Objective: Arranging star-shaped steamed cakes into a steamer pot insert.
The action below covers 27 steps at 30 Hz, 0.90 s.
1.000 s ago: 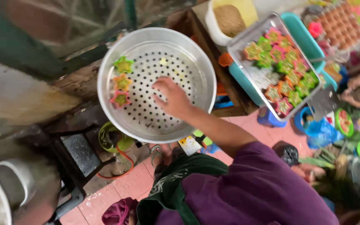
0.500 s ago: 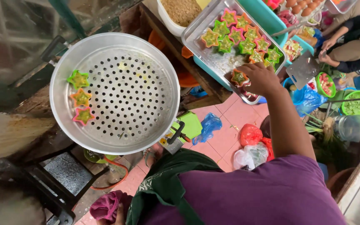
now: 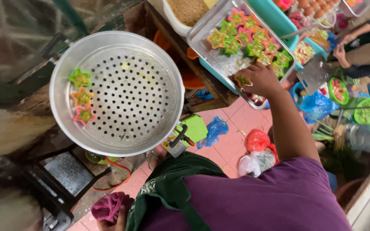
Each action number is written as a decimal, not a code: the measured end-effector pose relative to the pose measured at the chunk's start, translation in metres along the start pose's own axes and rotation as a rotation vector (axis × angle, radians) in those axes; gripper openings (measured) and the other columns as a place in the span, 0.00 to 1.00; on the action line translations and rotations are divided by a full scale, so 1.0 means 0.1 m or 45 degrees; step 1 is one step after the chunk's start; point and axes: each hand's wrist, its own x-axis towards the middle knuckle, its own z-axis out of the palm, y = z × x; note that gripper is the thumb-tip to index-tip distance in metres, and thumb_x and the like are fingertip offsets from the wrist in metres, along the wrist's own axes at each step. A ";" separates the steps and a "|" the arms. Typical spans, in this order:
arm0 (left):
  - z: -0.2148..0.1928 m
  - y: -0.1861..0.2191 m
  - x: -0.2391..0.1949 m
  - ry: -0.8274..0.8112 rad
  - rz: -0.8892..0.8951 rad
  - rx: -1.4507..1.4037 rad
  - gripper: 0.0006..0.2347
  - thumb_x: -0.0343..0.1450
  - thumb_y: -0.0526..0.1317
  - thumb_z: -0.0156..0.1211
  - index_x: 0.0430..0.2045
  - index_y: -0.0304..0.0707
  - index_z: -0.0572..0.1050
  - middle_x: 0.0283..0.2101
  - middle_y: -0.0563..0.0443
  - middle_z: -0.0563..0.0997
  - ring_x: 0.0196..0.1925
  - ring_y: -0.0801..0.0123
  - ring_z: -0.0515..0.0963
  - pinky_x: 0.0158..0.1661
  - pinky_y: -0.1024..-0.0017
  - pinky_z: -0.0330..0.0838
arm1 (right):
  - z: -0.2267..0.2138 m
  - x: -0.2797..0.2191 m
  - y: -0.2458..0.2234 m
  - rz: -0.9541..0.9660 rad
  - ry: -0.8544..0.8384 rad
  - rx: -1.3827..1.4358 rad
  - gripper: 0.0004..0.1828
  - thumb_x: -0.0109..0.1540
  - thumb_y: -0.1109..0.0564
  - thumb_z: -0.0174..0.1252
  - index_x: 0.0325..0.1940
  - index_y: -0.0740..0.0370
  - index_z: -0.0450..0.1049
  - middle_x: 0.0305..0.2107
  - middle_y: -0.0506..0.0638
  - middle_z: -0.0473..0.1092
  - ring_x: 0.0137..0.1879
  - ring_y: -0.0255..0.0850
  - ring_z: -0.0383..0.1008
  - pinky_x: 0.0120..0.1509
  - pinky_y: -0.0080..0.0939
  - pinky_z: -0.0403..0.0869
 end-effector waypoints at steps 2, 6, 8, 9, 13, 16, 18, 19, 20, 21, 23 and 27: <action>0.31 0.02 0.22 0.082 -0.014 0.008 0.24 0.64 0.30 0.70 0.54 0.20 0.70 0.49 0.31 0.80 0.47 0.54 0.81 0.48 0.67 0.76 | 0.01 0.02 0.03 -0.095 0.085 0.009 0.28 0.52 0.42 0.67 0.58 0.38 0.77 0.48 0.42 0.74 0.57 0.47 0.68 0.57 0.59 0.62; 0.34 0.23 0.04 0.210 -0.175 0.215 0.21 0.64 0.35 0.73 0.49 0.25 0.73 0.42 0.38 0.80 0.39 0.62 0.78 0.41 0.71 0.73 | -0.37 0.01 -0.10 -0.127 0.238 -0.185 0.28 0.55 0.37 0.66 0.59 0.39 0.78 0.47 0.42 0.76 0.56 0.46 0.73 0.57 0.53 0.62; 0.39 0.48 -0.01 0.259 -0.256 0.260 0.19 0.65 0.38 0.73 0.46 0.26 0.74 0.38 0.40 0.80 0.34 0.64 0.77 0.38 0.71 0.72 | -0.64 0.04 -0.30 -0.149 0.268 -0.247 0.31 0.52 0.39 0.66 0.61 0.39 0.79 0.50 0.40 0.77 0.57 0.44 0.73 0.59 0.50 0.63; 0.40 0.53 -0.02 0.251 -0.297 0.194 0.20 0.65 0.36 0.72 0.47 0.25 0.73 0.40 0.39 0.81 0.36 0.63 0.78 0.40 0.71 0.73 | -0.78 0.04 -0.44 -0.169 0.337 -0.312 0.29 0.53 0.39 0.67 0.59 0.38 0.80 0.44 0.40 0.77 0.54 0.43 0.73 0.57 0.46 0.64; 0.44 0.65 -0.08 0.257 -0.406 0.045 0.18 0.65 0.34 0.71 0.47 0.27 0.73 0.40 0.41 0.81 0.37 0.65 0.78 0.40 0.72 0.74 | -1.02 0.27 -1.02 -0.361 0.494 -0.161 0.28 0.52 0.44 0.70 0.58 0.44 0.81 0.41 0.44 0.75 0.51 0.46 0.72 0.59 0.50 0.65; 0.44 0.66 -0.12 0.253 -0.447 0.028 0.19 0.66 0.33 0.70 0.48 0.27 0.71 0.42 0.40 0.81 0.40 0.63 0.80 0.43 0.71 0.75 | -0.99 0.54 -1.67 -0.554 0.471 0.055 0.33 0.52 0.42 0.70 0.62 0.47 0.80 0.45 0.49 0.73 0.54 0.48 0.70 0.58 0.54 0.63; 0.43 0.63 -0.18 0.278 -0.460 0.008 0.19 0.65 0.34 0.71 0.48 0.27 0.72 0.41 0.41 0.81 0.38 0.64 0.79 0.41 0.72 0.74 | -0.77 0.76 -2.10 -0.657 0.466 0.048 0.31 0.53 0.43 0.68 0.61 0.44 0.79 0.47 0.45 0.73 0.53 0.46 0.70 0.58 0.54 0.62; 0.42 0.62 -0.21 0.286 -0.464 -0.003 0.19 0.65 0.34 0.71 0.47 0.27 0.72 0.40 0.41 0.81 0.36 0.65 0.78 0.39 0.72 0.74 | -0.66 0.87 -2.32 -0.740 0.463 0.044 0.29 0.54 0.43 0.67 0.61 0.42 0.78 0.49 0.40 0.74 0.53 0.44 0.69 0.58 0.54 0.61; 0.41 0.59 -0.24 0.303 -0.471 -0.010 0.19 0.65 0.34 0.71 0.47 0.27 0.72 0.40 0.41 0.81 0.36 0.65 0.78 0.39 0.72 0.74 | -0.52 0.97 -2.52 -0.760 0.461 0.044 0.29 0.54 0.43 0.67 0.61 0.42 0.78 0.49 0.40 0.74 0.53 0.44 0.69 0.58 0.54 0.61; 0.40 0.56 -0.26 0.320 -0.476 -0.044 0.20 0.65 0.32 0.71 0.50 0.27 0.72 0.42 0.41 0.81 0.40 0.64 0.79 0.42 0.72 0.74 | -0.38 1.07 -2.74 -0.823 0.420 0.101 0.30 0.55 0.44 0.65 0.62 0.43 0.77 0.48 0.42 0.74 0.53 0.44 0.69 0.59 0.53 0.60; 0.36 0.52 -0.33 0.356 -0.485 -0.082 0.22 0.64 0.31 0.70 0.52 0.28 0.72 0.45 0.40 0.81 0.43 0.63 0.80 0.46 0.71 0.74 | -0.10 1.23 -3.14 -0.904 0.378 0.160 0.30 0.56 0.46 0.64 0.64 0.43 0.76 0.46 0.45 0.75 0.52 0.43 0.69 0.59 0.53 0.59; 0.29 0.45 -0.48 0.430 -0.518 -0.050 0.20 0.65 0.33 0.70 0.49 0.28 0.72 0.41 0.41 0.81 0.39 0.64 0.79 0.42 0.71 0.74 | 0.26 1.37 -3.83 -1.035 0.429 0.226 0.29 0.53 0.49 0.68 0.60 0.42 0.76 0.41 0.45 0.68 0.50 0.42 0.66 0.57 0.50 0.59</action>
